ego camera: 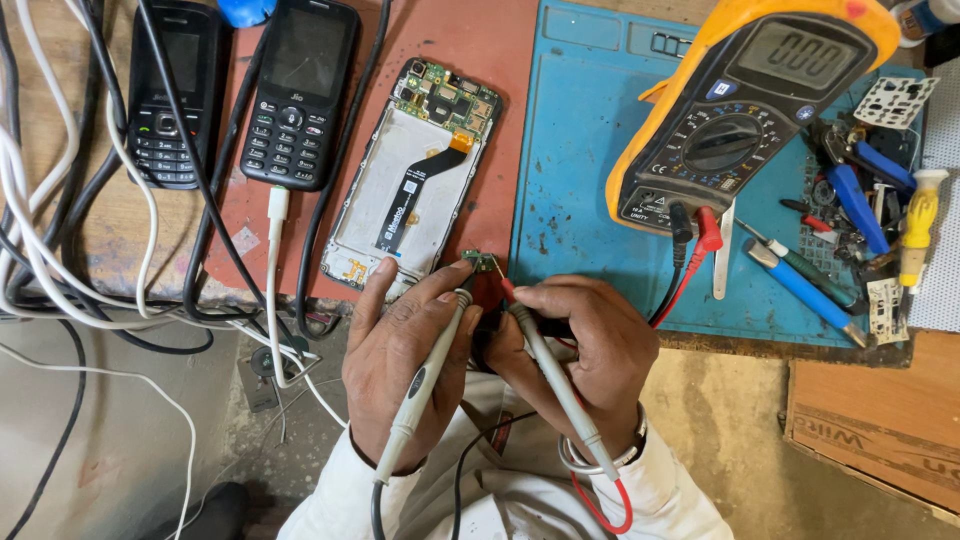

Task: The person uses multimeter probes to test points on a disassembled smartphone motherboard resting on the bench, repositioning the probes across different components and checking the meter readings. At the end, the person picks up a small bottle and applies liquid from it onto the board area.

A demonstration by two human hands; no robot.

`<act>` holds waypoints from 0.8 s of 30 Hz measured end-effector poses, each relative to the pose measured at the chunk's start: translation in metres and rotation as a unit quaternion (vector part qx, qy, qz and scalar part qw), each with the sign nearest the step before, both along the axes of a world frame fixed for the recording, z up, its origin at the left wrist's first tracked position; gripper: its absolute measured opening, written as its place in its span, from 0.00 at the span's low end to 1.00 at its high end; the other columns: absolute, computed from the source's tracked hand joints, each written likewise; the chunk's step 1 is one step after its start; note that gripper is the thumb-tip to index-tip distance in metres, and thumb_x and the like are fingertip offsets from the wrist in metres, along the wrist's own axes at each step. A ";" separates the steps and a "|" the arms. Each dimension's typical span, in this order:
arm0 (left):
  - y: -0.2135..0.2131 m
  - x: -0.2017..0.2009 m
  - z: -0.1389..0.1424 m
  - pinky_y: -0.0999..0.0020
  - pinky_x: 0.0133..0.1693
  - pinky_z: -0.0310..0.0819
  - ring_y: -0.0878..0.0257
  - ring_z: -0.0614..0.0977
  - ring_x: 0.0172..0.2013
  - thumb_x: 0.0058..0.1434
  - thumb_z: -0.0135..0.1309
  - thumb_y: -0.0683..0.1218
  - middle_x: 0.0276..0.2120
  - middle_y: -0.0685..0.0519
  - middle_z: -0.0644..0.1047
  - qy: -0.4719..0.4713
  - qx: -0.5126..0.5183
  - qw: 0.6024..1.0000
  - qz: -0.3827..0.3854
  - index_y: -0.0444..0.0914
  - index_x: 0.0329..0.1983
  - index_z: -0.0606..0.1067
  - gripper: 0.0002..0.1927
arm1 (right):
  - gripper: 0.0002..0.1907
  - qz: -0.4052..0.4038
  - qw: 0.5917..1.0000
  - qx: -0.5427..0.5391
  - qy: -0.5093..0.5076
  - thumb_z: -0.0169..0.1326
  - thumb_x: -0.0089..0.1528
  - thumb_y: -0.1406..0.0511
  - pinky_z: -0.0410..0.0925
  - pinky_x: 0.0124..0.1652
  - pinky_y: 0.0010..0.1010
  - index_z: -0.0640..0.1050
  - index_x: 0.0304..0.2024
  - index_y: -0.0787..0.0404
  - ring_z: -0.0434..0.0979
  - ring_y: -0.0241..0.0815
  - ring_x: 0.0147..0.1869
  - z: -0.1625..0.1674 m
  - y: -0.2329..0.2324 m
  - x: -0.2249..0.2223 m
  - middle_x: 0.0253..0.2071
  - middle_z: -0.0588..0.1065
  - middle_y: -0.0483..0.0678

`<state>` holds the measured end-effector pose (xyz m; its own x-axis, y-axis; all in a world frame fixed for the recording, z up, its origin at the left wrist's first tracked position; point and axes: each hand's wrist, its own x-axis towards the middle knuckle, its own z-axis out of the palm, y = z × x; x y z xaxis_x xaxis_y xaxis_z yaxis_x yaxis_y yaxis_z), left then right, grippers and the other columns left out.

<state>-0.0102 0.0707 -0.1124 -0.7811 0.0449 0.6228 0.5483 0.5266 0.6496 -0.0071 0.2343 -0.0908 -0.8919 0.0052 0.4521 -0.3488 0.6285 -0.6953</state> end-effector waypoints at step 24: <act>-0.007 0.025 0.020 0.45 0.68 0.62 0.49 0.82 0.57 0.63 0.65 0.39 0.51 0.44 0.79 0.066 -0.051 0.996 0.025 0.37 0.50 0.71 0.17 | 0.14 0.010 0.983 -0.155 0.096 0.57 0.63 0.76 0.79 0.39 0.32 0.76 0.51 0.61 0.83 0.38 0.36 -0.005 0.006 0.028 0.41 0.82 0.54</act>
